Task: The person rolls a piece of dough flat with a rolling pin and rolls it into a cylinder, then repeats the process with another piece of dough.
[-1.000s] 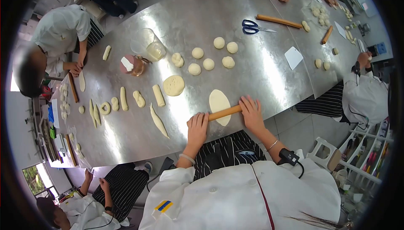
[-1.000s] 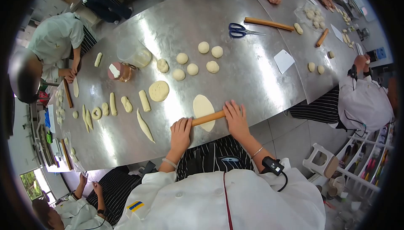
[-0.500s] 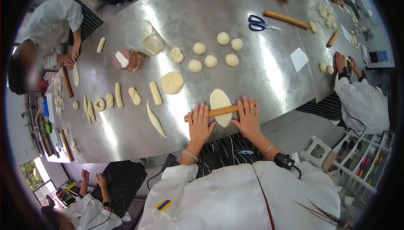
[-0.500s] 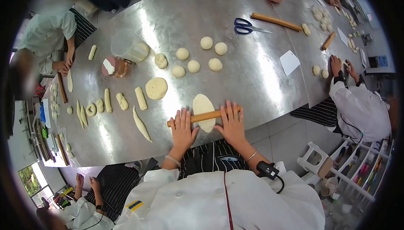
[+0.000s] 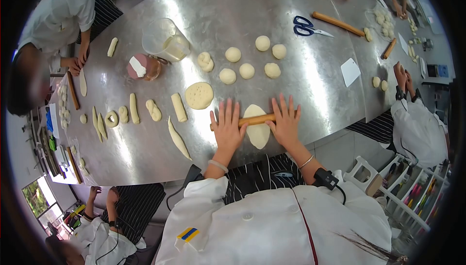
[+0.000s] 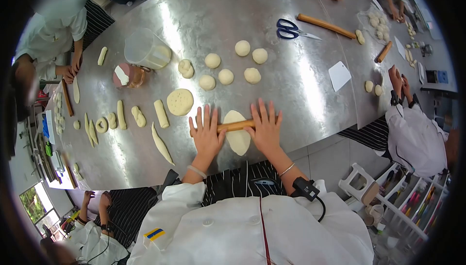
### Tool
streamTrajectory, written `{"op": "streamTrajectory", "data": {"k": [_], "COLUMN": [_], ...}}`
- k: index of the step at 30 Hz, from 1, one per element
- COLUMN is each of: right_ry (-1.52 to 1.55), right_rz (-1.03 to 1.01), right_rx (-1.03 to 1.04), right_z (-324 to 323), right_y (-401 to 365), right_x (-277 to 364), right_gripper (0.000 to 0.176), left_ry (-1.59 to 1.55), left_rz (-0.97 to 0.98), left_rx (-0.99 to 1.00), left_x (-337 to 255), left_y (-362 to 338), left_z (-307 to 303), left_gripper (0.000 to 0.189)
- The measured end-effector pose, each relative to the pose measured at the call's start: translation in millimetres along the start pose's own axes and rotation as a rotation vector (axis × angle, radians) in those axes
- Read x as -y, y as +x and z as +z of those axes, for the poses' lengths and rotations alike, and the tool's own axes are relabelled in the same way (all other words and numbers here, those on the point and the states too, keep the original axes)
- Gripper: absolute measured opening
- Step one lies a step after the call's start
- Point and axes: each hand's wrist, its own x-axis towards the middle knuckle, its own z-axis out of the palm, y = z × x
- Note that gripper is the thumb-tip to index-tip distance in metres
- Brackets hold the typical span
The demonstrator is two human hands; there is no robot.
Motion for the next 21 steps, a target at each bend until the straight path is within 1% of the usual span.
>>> {"op": "streamTrajectory", "data": {"k": [6,7,9,13,15,17,19,21], "right_ry": [-0.045,-0.054,-0.063,-0.062,-0.054,-0.033,-0.024,-0.012], "right_rz": [0.014,0.009,0.002,-0.035,-0.05,-0.104,-0.124,-0.143], "right_rx": [0.007,-0.024,-0.052,-0.098,-0.103,-0.158,-0.166,-0.174], "right_z": [-4.7,-3.8,-1.6,1.4,0.6,1.4,1.5,3.4], "right_y": [27.6,33.2,43.4,62.1,68.8,76.7,84.3,91.1], "right_x": [1.2,1.6,0.6,-1.3,-2.4,-4.8,-6.6,-9.1], "right_gripper": [0.076,0.075,0.075,0.073,0.073,0.072,0.072,0.072], "left_ry": [0.021,0.021,-0.023,0.022,0.013,-0.009,-0.031,-0.003], "left_rz": [-0.029,-0.031,-0.034,-0.013,0.016,0.011,0.008,0.044], "left_rx": [-0.001,0.0,-0.045,-0.05,-0.105,-0.11,-0.115,-0.2], "left_x": [-0.3,0.7,3.0,11.8,15.3,16.1,15.7,14.9], "left_y": [23.1,27.4,37.0,55.8,62.3,64.7,66.8,68.5], "left_z": [-7.4,-6.6,-5.4,-4.1,-1.4,-1.0,3.5,10.3], "left_gripper": [0.075,0.075,0.068,0.066,0.067,0.066,0.066,0.066]}}
